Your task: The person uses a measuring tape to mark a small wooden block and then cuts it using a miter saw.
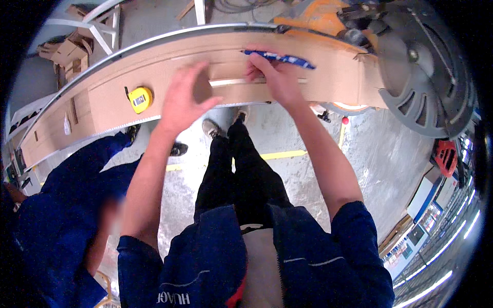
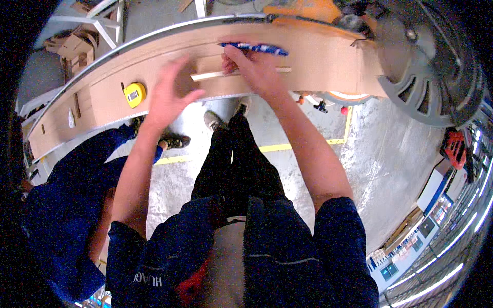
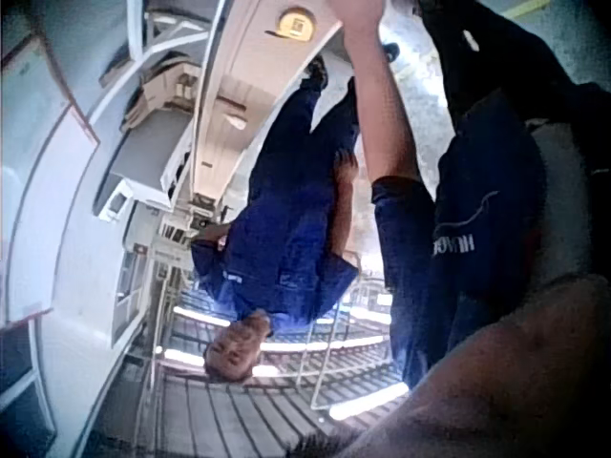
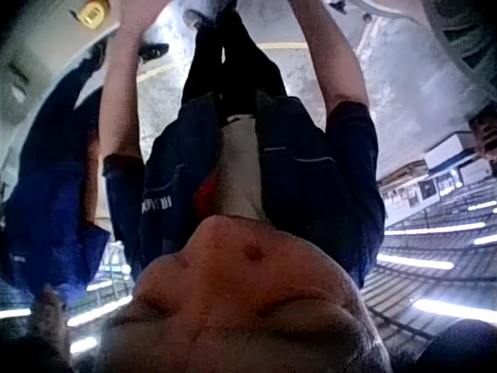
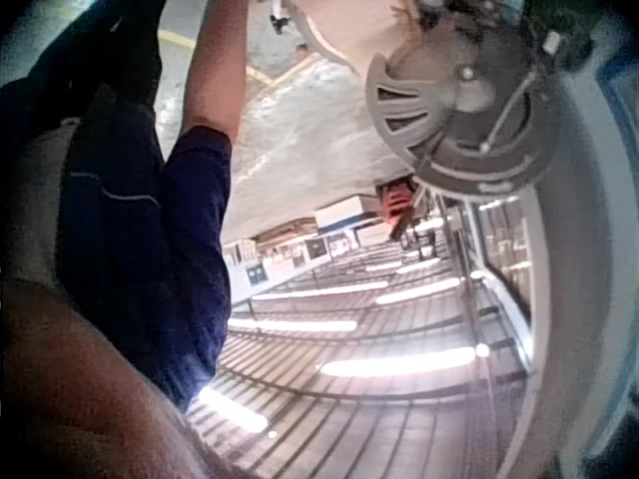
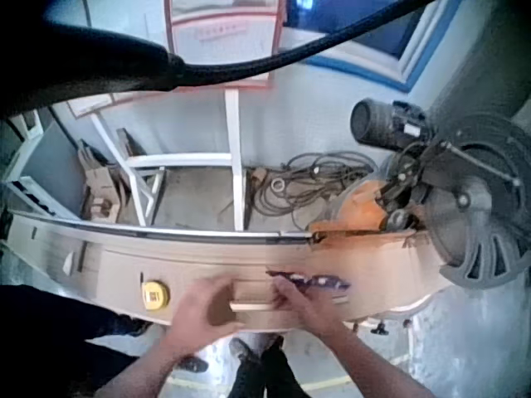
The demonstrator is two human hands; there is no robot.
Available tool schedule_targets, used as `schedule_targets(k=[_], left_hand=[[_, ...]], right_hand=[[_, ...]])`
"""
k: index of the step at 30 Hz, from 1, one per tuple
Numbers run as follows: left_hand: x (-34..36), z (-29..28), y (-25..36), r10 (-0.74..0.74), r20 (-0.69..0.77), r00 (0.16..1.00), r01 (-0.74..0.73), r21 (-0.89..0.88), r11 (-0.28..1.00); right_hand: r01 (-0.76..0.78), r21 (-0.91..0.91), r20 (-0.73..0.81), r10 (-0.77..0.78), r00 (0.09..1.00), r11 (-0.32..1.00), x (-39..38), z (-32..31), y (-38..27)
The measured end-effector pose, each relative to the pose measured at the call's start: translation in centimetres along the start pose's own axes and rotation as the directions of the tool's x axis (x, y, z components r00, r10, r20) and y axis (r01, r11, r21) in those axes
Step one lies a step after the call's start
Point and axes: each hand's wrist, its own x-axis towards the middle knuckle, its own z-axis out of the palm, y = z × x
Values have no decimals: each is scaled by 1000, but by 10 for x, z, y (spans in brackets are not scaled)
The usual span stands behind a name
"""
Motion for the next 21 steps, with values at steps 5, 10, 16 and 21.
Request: schedule_targets(k=[5, 10, 16, 21], left_hand=[[6, 8, 5, -102, 296, 950, 96, 34, 995], [-41, -25, 60, 2, 280, 960, -24, 74, 997], [-96, -72, 168, 60, 343, 938, -64, 2, 998], [-120, -59, 221, 79, 283, 956, -103, 72, 992]], right_hand=[[275, -602, 36, -318, 947, 750, -52, -6, -9], [386, -887, 252, -433, 865, 253, -148, -9, -51], [352, -898, 339, -94, 936, 262, -224, -38, -71], [479, -841, 479, -68, 875, 252, -252, -69, -98]])
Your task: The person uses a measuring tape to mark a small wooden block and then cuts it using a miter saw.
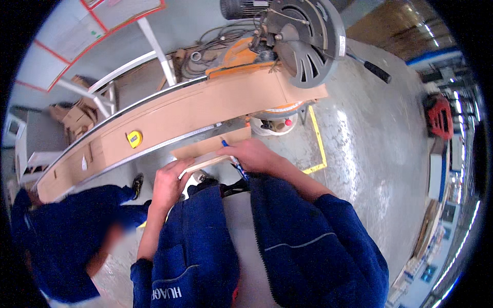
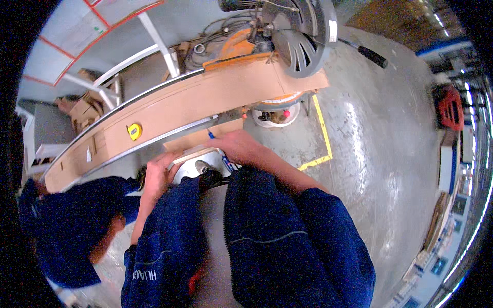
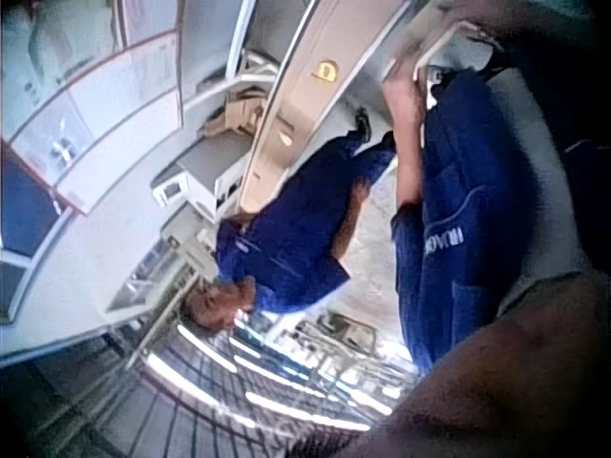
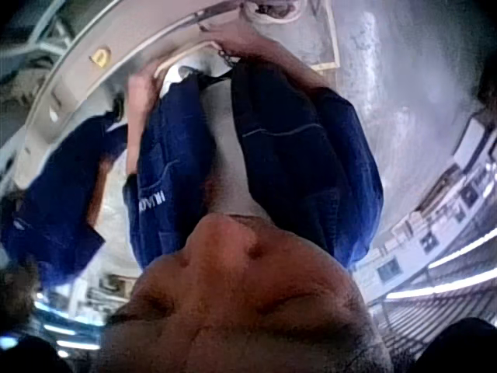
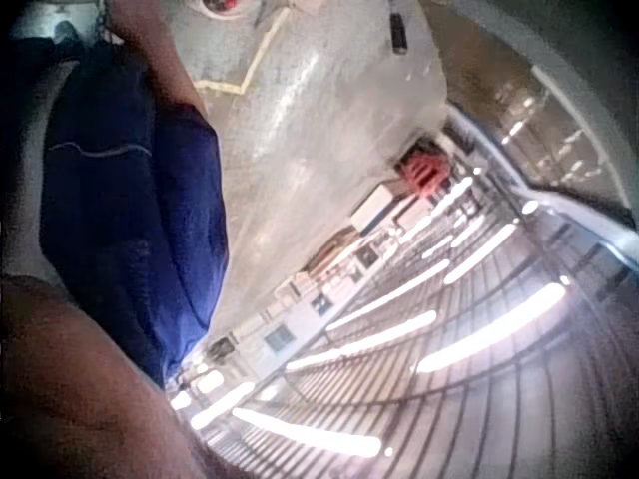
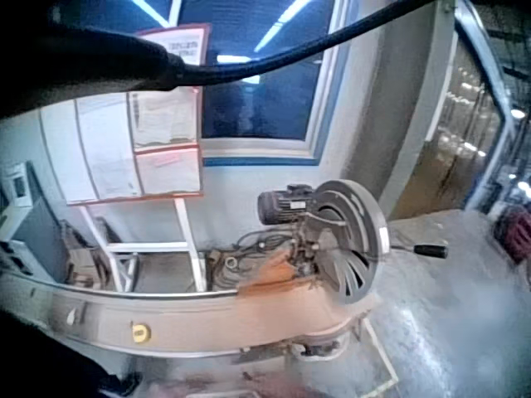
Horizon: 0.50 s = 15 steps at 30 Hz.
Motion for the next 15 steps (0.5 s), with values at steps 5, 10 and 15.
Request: schedule_targets(k=[5, 10, 15], left_hand=[[6, 35, 75, -82, -291, 953, 83, -9, 997], [-5, 72, 122, -355, -436, 827, 208, -349, 914], [12, 114, 203, -462, -336, 821, -21, -826, 563]], right_hand=[[142, 184, -216, -101, 971, 973, -57, -12, 44], [42, 539, -118, 26, 993, 841, -112, -49, 83], [141, 739, -67, -136, 988, 658, -131, -61, 93]])
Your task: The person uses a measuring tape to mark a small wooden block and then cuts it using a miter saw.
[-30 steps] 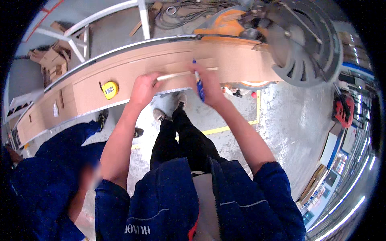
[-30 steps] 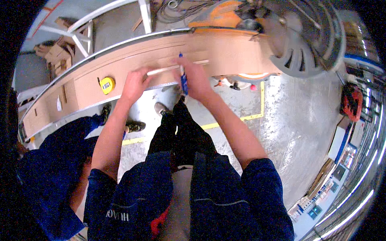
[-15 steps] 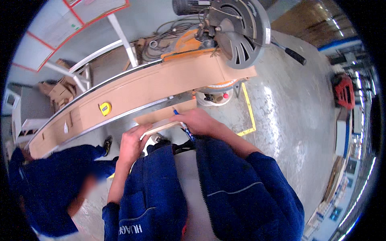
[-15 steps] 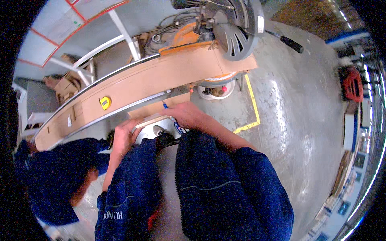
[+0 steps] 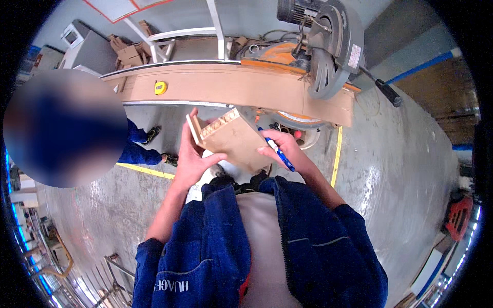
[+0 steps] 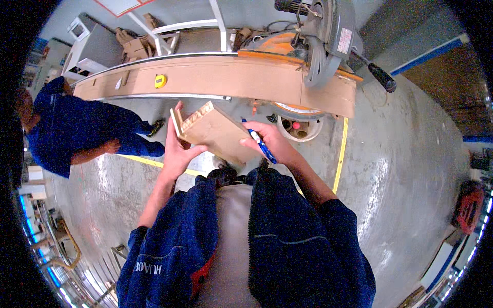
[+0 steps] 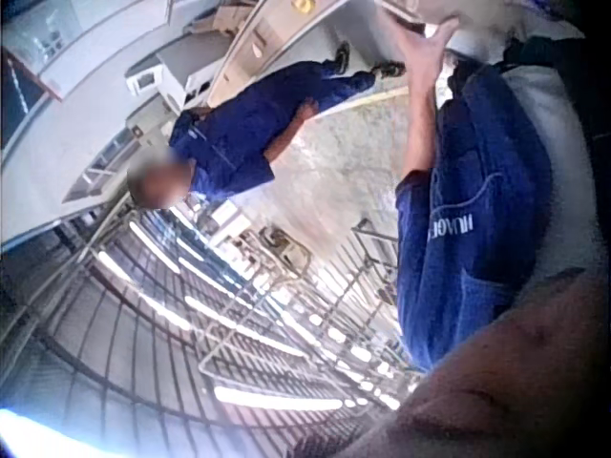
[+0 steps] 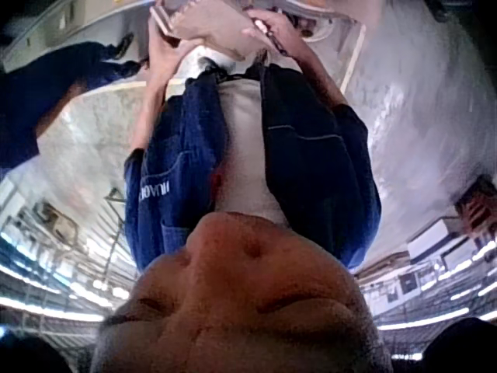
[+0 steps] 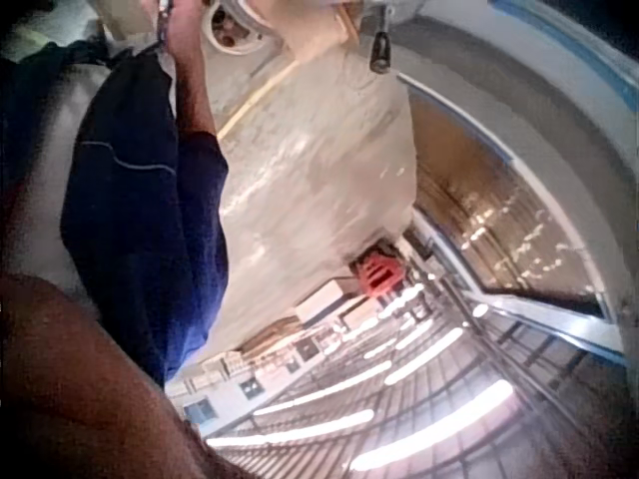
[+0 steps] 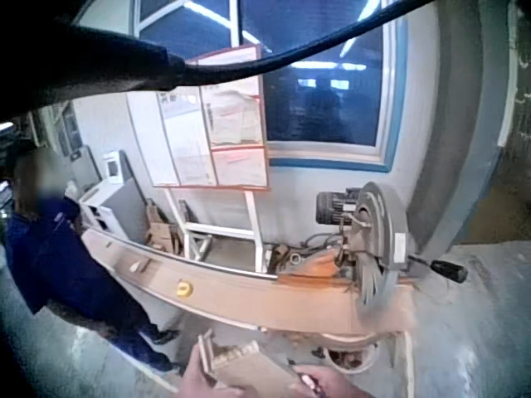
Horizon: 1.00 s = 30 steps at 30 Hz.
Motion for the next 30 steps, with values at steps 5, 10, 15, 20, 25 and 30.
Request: schedule_targets(k=[5, 10, 15, 20, 25, 30], left_hand=[[-34, 0, 12, 178, -113, 977, -137, 304, 943], [-56, -17, 14, 38, -188, 981, -81, -230, 970], [-102, -17, -15, -188, -114, 976, 127, -407, 904], [-124, -8, -23, -284, 32, 958, 270, -431, 861], [-123, 16, -17, -363, 106, 926, 375, -375, 847], [-118, 49, -29, -518, 166, 839, 544, -267, 796]], right_hand=[[-9, 102, 95, 0, 995, 995, -18, 10, -25], [33, 161, 19, -37, 999, 986, -45, 39, -54], [258, -555, -6, -313, 950, 791, -82, 66, -83], [106, -769, -1, -166, 986, 631, -120, 80, -105], [62, -801, -81, -211, 974, 595, -157, 72, -103], [123, -849, -30, -279, 960, 514, -184, 43, -65]])
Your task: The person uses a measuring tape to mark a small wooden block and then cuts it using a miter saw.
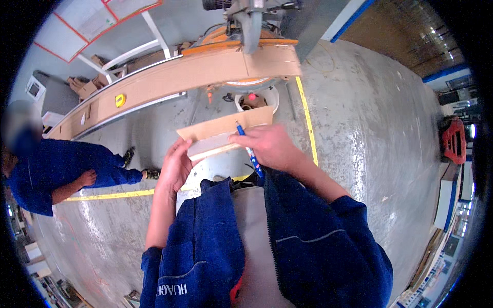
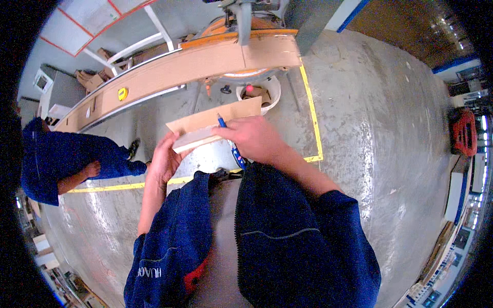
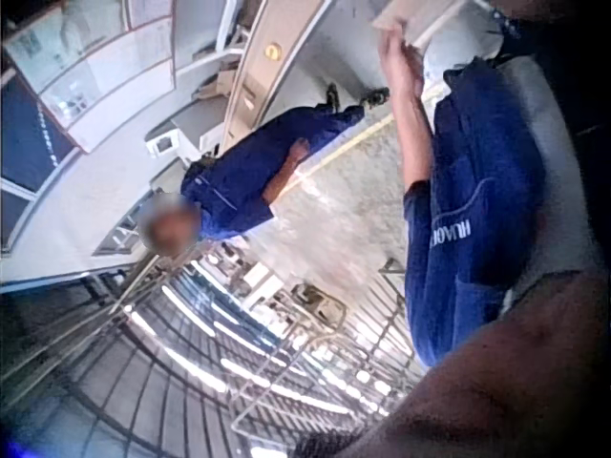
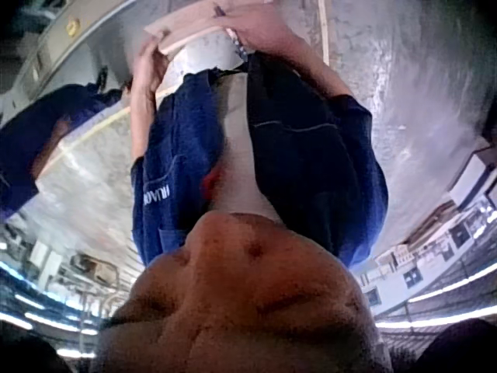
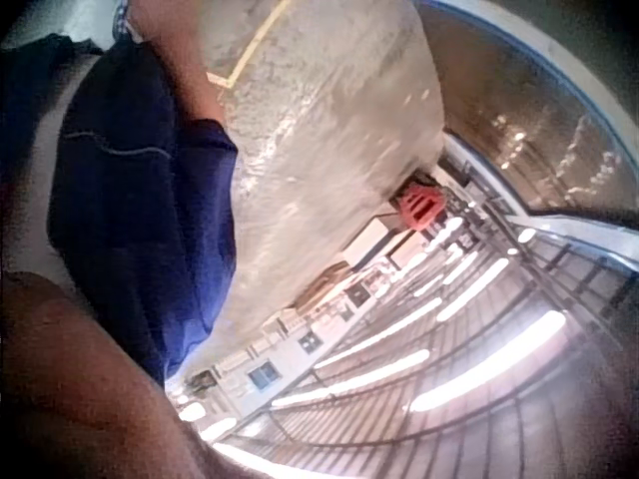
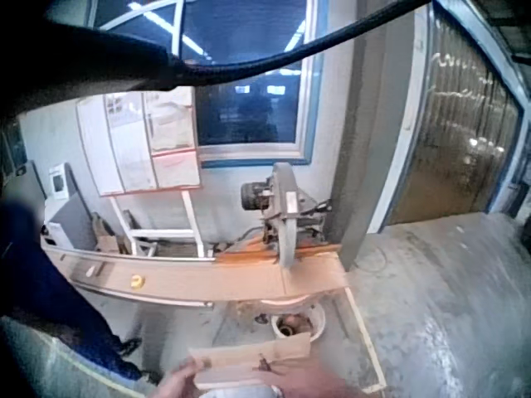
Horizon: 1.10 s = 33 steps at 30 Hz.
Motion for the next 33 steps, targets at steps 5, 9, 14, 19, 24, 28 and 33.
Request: schedule_targets(k=[5, 9, 14, 19, 24, 28, 33], left_hand=[[39, 35, -51, -255, -42, 966, 251, -73, 965], [87, 63, -103, -235, -129, 963, 232, -34, 972], [142, 99, -131, -96, -165, 982, 95, -18, 995], [205, 98, -136, -64, -129, 990, 62, -17, 998], [288, 69, -138, -41, -93, 995, 41, -4, 999], [353, 54, -138, -51, -42, 998, 52, 17, 998], [404, 54, -121, -84, -51, 995, 88, 89, 992]], right_hand=[[30, -33, 87, -27, 996, 999, -44, 10, 56], [20, 48, 95, -25, 995, 999, -74, 19, 117], [-85, 150, 37, 81, 996, 985, -102, 47, 191], [-118, 159, -37, 125, 991, 980, -95, 66, 248], [-279, 30, -56, 280, 958, 960, -70, 90, 293], [-376, 264, -70, 406, 911, 888, -55, 123, 339], [-463, 298, -56, 500, 864, 835, -27, 140, 372]])
